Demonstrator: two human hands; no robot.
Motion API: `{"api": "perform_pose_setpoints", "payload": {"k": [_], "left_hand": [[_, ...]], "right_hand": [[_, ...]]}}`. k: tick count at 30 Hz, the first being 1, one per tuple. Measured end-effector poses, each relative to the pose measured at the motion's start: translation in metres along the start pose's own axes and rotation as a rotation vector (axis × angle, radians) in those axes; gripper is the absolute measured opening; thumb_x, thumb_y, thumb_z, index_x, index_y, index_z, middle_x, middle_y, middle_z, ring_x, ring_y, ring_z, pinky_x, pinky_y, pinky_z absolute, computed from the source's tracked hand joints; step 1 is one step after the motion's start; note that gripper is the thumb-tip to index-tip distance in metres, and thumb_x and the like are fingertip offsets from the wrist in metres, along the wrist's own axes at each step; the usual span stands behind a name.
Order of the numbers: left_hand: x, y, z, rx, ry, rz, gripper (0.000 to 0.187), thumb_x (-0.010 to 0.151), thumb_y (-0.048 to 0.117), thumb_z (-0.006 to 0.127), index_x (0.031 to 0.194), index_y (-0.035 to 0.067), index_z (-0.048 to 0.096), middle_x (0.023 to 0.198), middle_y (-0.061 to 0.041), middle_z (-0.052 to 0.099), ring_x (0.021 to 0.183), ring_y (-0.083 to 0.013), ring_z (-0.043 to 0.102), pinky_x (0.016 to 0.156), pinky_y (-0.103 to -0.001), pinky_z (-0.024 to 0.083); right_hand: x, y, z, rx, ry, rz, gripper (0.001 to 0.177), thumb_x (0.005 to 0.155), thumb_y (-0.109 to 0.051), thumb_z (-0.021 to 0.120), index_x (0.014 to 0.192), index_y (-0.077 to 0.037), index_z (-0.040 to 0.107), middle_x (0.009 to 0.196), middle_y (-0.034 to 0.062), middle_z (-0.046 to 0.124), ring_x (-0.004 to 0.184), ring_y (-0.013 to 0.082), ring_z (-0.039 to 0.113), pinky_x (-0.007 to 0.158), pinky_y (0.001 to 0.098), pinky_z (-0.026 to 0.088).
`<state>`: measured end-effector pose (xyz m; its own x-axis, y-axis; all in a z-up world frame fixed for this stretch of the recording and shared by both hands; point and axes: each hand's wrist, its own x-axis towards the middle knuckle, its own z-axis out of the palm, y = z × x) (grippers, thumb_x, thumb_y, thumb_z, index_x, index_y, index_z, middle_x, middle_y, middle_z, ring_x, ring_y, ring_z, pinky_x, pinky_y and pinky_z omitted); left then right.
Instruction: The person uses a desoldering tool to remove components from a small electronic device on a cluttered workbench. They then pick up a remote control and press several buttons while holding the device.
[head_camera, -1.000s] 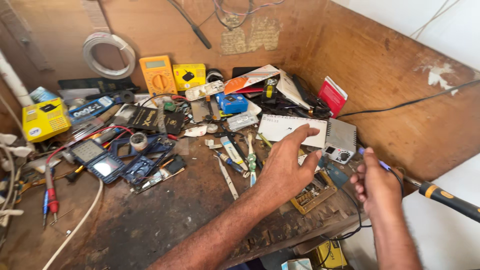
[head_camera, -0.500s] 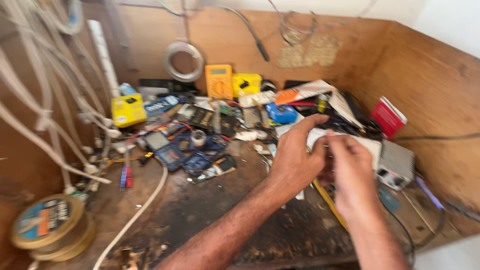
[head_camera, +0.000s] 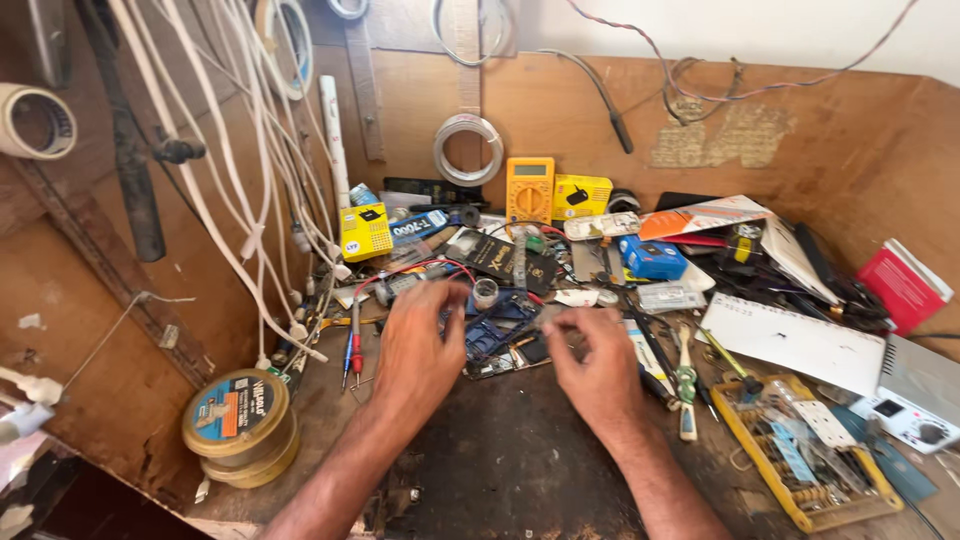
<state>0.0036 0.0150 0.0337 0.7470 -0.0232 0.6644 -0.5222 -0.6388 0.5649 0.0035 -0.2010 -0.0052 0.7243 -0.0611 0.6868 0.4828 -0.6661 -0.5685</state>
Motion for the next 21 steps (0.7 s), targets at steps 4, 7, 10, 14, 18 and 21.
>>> {"api": "perform_pose_setpoints", "payload": {"k": [4,7,10,14,18,21], "left_hand": [[-0.027,0.0,0.0,0.021,-0.067,0.016,0.013,0.087,0.003,0.066,0.099,0.005,0.071,0.096,-0.014,0.071,0.098,-0.0342,0.066,0.088,-0.045,0.051],[-0.046,0.003,0.004,0.064,-0.041,0.095,0.017,0.087,0.003,0.067,0.104,0.004,0.069,0.098,-0.015,0.071,0.099,-0.0368,0.064,0.089,-0.048,0.05],[-0.054,0.002,0.008,0.114,-0.057,0.076,0.025,0.088,0.003,0.065,0.113,0.002,0.065,0.102,-0.015,0.07,0.098,-0.0362,0.063,0.087,-0.048,0.048],[-0.055,0.001,0.011,0.167,-0.064,0.043,0.033,0.086,0.005,0.066,0.119,0.001,0.062,0.106,-0.016,0.069,0.101,-0.0367,0.061,0.088,-0.049,0.046],[-0.055,0.0,0.011,0.19,-0.1,0.02,0.039,0.087,0.009,0.068,0.124,-0.001,0.059,0.104,-0.018,0.068,0.102,-0.0369,0.06,0.089,-0.049,0.045],[-0.055,0.003,0.008,0.152,-0.14,-0.014,0.045,0.087,0.014,0.072,0.127,-0.002,0.057,0.104,-0.021,0.067,0.1,-0.0375,0.06,0.089,-0.049,0.045]], "right_hand": [[0.0,0.001,-0.005,-0.035,-0.053,-0.131,0.013,0.083,-0.007,0.075,0.096,-0.005,0.073,0.096,0.0101,0.073,0.099,0.0288,0.063,0.084,0.0406,0.051],[-0.002,-0.006,-0.007,-0.047,-0.161,-0.162,0.02,0.08,-0.006,0.075,0.099,-0.007,0.074,0.102,0.0077,0.075,0.107,0.0299,0.061,0.093,0.0412,0.049],[-0.001,-0.011,-0.006,-0.078,-0.215,-0.196,0.024,0.078,-0.009,0.077,0.102,-0.007,0.075,0.105,0.0076,0.075,0.11,0.031,0.059,0.097,0.0427,0.046],[0.001,-0.012,-0.004,-0.096,-0.255,-0.213,0.026,0.076,-0.013,0.078,0.101,-0.007,0.075,0.104,0.0079,0.075,0.111,0.0319,0.057,0.098,0.0445,0.044],[0.002,-0.01,-0.003,-0.088,-0.267,-0.249,0.023,0.081,-0.011,0.075,0.103,-0.005,0.075,0.109,0.0093,0.074,0.114,0.0316,0.056,0.102,0.0458,0.041],[0.002,-0.01,-0.005,-0.103,-0.292,-0.197,0.023,0.081,-0.011,0.073,0.103,-0.006,0.075,0.105,0.0088,0.074,0.113,0.0302,0.056,0.1,0.0438,0.041]]}}
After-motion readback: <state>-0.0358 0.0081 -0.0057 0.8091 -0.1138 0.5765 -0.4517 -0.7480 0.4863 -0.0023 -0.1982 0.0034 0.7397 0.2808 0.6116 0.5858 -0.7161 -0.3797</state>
